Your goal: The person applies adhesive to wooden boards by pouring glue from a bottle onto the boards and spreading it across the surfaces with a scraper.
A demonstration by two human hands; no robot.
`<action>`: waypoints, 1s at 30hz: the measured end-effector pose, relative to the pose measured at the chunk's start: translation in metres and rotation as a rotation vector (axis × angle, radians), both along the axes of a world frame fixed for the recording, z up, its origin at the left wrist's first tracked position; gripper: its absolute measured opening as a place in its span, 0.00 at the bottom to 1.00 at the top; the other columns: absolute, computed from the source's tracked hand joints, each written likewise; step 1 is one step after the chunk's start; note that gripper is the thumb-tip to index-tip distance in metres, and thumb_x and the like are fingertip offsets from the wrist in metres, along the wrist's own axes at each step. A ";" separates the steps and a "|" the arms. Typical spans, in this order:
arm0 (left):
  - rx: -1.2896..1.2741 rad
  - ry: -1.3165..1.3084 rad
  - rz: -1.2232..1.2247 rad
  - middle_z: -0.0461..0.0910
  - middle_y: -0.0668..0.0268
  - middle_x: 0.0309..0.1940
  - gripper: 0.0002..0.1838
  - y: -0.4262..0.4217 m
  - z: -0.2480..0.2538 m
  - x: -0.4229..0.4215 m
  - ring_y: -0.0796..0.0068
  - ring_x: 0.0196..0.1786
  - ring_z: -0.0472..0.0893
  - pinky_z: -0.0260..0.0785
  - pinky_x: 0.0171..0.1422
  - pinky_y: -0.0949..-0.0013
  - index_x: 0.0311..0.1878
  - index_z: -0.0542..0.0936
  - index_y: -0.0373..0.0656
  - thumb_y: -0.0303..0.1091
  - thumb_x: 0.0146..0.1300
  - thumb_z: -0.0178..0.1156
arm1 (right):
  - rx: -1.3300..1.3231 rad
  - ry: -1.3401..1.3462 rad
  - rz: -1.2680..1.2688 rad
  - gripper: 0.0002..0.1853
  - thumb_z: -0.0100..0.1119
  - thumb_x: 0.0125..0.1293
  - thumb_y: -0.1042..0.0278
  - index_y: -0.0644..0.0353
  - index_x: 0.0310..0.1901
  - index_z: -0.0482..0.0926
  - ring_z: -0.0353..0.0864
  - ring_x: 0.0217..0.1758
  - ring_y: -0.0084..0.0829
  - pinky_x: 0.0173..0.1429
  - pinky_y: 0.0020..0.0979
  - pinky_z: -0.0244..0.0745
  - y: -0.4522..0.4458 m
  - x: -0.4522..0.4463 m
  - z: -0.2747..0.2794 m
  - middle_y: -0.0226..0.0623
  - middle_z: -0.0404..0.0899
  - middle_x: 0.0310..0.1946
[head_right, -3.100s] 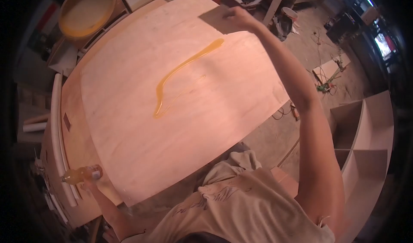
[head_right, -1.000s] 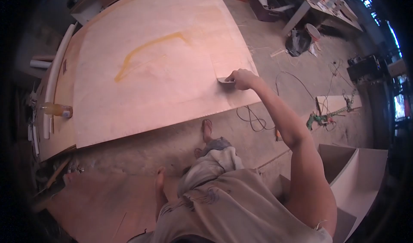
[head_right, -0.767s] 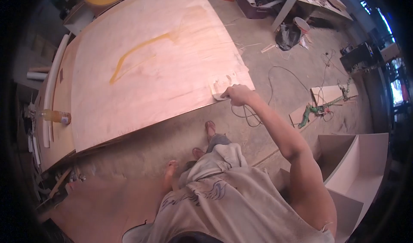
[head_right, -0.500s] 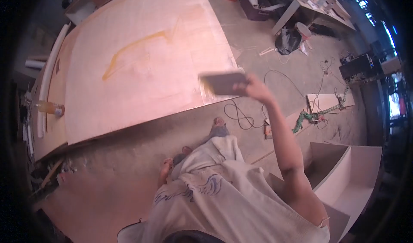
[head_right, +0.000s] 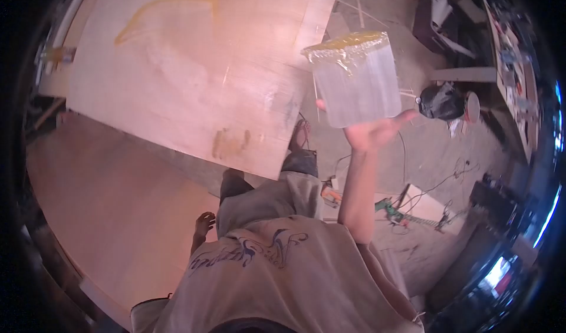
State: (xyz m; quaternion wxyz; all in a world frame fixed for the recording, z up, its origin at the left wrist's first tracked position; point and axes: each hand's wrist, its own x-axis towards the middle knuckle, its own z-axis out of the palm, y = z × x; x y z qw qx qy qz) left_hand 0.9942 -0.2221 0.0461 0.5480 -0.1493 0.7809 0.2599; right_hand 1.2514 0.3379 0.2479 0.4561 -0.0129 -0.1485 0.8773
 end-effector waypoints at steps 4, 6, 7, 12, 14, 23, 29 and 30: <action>0.010 -0.044 0.075 0.82 0.67 0.40 0.18 0.013 0.007 0.080 0.75 0.41 0.80 0.68 0.43 0.69 0.52 0.77 0.48 0.41 0.59 0.63 | -0.118 0.177 0.174 0.50 0.52 0.53 0.26 0.44 0.73 0.50 0.36 0.77 0.55 0.59 0.85 0.29 0.048 -0.024 -0.005 0.38 0.40 0.76; 0.006 -0.014 0.144 0.82 0.67 0.40 0.17 0.019 0.016 0.109 0.75 0.42 0.81 0.68 0.43 0.70 0.51 0.78 0.48 0.42 0.59 0.63 | -0.094 0.227 0.260 0.50 0.51 0.53 0.27 0.45 0.73 0.51 0.38 0.76 0.56 0.60 0.85 0.28 0.069 -0.039 0.004 0.39 0.42 0.75; -0.012 -0.004 0.168 0.81 0.68 0.40 0.14 0.020 0.019 0.120 0.74 0.42 0.81 0.69 0.44 0.69 0.49 0.78 0.49 0.40 0.60 0.61 | -0.050 0.248 0.305 0.48 0.51 0.54 0.29 0.45 0.73 0.52 0.40 0.76 0.55 0.60 0.85 0.28 0.079 -0.048 0.009 0.39 0.44 0.75; 0.066 0.005 0.343 0.82 0.70 0.37 0.13 0.012 -0.018 0.153 0.77 0.39 0.81 0.68 0.40 0.72 0.47 0.79 0.50 0.39 0.59 0.62 | 0.171 0.042 0.188 0.43 0.49 0.52 0.36 0.49 0.69 0.60 0.55 0.71 0.50 0.60 0.85 0.36 0.125 -0.094 0.089 0.38 0.58 0.68; 0.135 0.052 0.430 0.81 0.71 0.35 0.11 0.020 -0.028 0.159 0.78 0.38 0.81 0.67 0.38 0.73 0.46 0.79 0.50 0.37 0.60 0.62 | 0.477 -0.333 0.221 0.41 0.51 0.52 0.39 0.52 0.67 0.64 0.64 0.66 0.48 0.67 0.66 0.53 0.157 -0.102 0.104 0.41 0.66 0.63; 0.187 0.210 0.823 0.78 0.73 0.40 0.11 0.055 -0.018 0.239 0.79 0.39 0.78 0.66 0.36 0.77 0.47 0.77 0.50 0.36 0.62 0.60 | 2.210 -1.424 0.066 0.35 0.62 0.51 0.49 0.56 0.61 0.74 0.77 0.58 0.36 0.63 0.33 0.67 0.287 -0.211 -0.026 0.45 0.76 0.57; 0.388 0.251 1.082 0.76 0.71 0.37 0.12 0.146 -0.038 0.329 0.79 0.35 0.75 0.64 0.31 0.80 0.50 0.74 0.47 0.38 0.66 0.53 | 2.264 -1.508 1.024 0.37 0.63 0.47 0.46 0.53 0.60 0.75 0.77 0.58 0.40 0.63 0.33 0.69 0.336 -0.269 0.005 0.47 0.75 0.57; 0.667 0.171 1.058 0.75 0.70 0.37 0.14 0.144 -0.066 0.353 0.78 0.33 0.74 0.64 0.30 0.79 0.52 0.73 0.46 0.40 0.67 0.50 | 2.192 -1.482 0.964 0.38 0.63 0.46 0.45 0.54 0.60 0.75 0.76 0.59 0.40 0.65 0.34 0.67 0.320 -0.275 0.026 0.46 0.74 0.59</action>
